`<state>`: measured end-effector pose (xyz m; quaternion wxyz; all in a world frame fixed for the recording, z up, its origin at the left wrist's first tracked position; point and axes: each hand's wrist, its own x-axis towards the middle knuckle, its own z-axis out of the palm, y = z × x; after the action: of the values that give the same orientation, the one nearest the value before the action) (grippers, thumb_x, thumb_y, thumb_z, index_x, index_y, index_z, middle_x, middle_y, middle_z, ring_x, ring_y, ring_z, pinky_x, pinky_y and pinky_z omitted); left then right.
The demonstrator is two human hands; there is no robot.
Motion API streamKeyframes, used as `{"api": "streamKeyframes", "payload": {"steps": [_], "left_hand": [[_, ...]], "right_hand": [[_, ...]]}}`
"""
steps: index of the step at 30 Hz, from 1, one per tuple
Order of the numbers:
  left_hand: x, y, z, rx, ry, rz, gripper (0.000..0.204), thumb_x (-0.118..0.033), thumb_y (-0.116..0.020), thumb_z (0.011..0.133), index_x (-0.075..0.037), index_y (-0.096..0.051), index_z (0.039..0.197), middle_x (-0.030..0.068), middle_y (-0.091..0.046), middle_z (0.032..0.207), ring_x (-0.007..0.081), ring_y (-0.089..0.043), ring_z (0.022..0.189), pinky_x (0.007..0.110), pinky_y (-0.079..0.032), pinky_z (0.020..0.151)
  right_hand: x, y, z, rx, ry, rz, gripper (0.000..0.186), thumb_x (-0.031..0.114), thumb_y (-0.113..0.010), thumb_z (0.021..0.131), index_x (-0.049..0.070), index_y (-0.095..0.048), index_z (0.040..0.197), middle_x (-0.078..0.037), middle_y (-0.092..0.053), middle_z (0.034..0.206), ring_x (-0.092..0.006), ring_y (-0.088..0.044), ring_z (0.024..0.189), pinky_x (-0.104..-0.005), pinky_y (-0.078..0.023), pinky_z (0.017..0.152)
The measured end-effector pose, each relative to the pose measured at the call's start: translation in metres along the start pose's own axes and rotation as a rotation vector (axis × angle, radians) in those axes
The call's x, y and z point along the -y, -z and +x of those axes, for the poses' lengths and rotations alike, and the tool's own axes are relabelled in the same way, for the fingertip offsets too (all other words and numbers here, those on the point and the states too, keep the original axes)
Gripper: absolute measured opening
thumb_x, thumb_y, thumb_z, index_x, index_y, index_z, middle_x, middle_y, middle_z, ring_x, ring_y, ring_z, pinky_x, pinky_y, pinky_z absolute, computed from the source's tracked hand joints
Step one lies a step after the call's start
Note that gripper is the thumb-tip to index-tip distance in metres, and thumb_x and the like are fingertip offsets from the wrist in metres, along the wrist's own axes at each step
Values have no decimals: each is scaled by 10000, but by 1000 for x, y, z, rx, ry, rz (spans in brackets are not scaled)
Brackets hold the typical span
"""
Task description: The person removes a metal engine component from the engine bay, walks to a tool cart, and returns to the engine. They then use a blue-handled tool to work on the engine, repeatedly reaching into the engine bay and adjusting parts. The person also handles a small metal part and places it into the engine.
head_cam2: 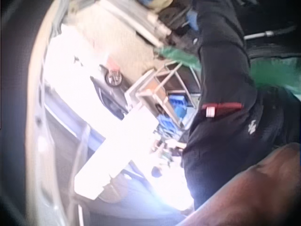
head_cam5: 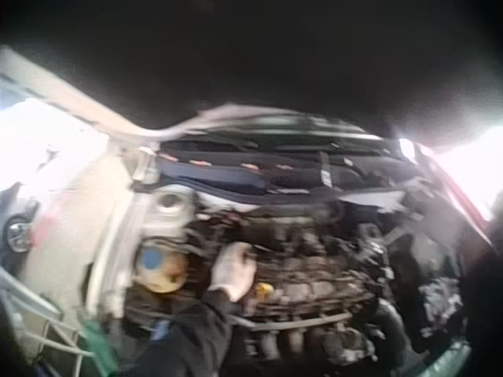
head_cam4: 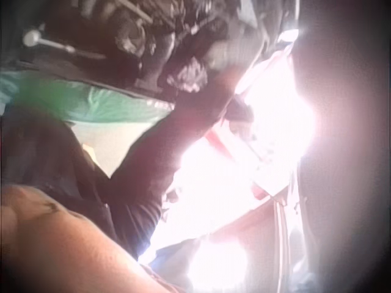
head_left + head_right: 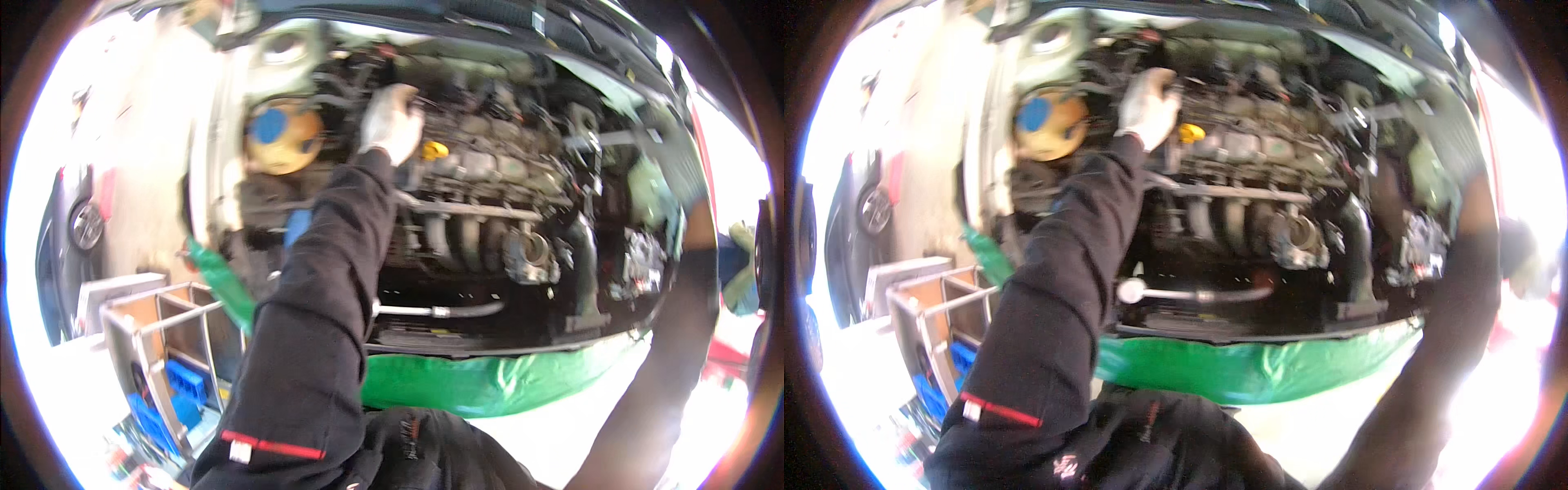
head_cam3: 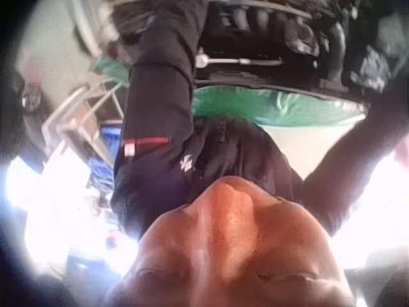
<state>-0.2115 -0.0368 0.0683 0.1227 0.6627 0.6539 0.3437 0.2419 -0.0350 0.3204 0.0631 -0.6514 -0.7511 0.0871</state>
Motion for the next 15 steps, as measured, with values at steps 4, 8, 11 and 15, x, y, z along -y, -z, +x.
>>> {"api": "streamKeyframes", "payload": {"steps": [4,8,11,15], "left_hand": [[-18,47,-37,102,29,-157,472,-274,-721,984,-88,-665,1414,219,-669,1437,414,-653,1335,502,-530,1140],[-69,120,-169,289,16,-400,432,-275,-715,1050,-64,-670,1424,184,-727,1373,372,-717,1267,452,-584,1058],[-106,172,-301,603,71,-711,324,-222,-690,1123,-38,-679,1390,165,-770,1275,306,-760,1165,396,-607,1027],[-131,239,-453,855,289,-416,573,-541,-580,1123,-61,-640,1429,209,-800,1091,390,-779,984,484,-602,897]], "right_hand": [[25,-18,-126,-130,-266,635,337,263,-738,1037,-11,-778,1230,-43,-699,885,-114,-615,735,-283,-491,688],[67,-57,-260,12,-356,831,225,192,-726,1044,-10,-764,1135,-28,-682,857,-104,-612,718,-275,-492,668],[121,-106,-328,254,-361,1114,193,172,-705,1051,-10,-754,1095,-25,-680,837,-104,-621,712,-279,-500,665],[211,-175,-389,569,-347,1292,248,213,-714,1076,-30,-754,1099,-66,-727,868,-128,-664,713,-294,-549,663]]}}
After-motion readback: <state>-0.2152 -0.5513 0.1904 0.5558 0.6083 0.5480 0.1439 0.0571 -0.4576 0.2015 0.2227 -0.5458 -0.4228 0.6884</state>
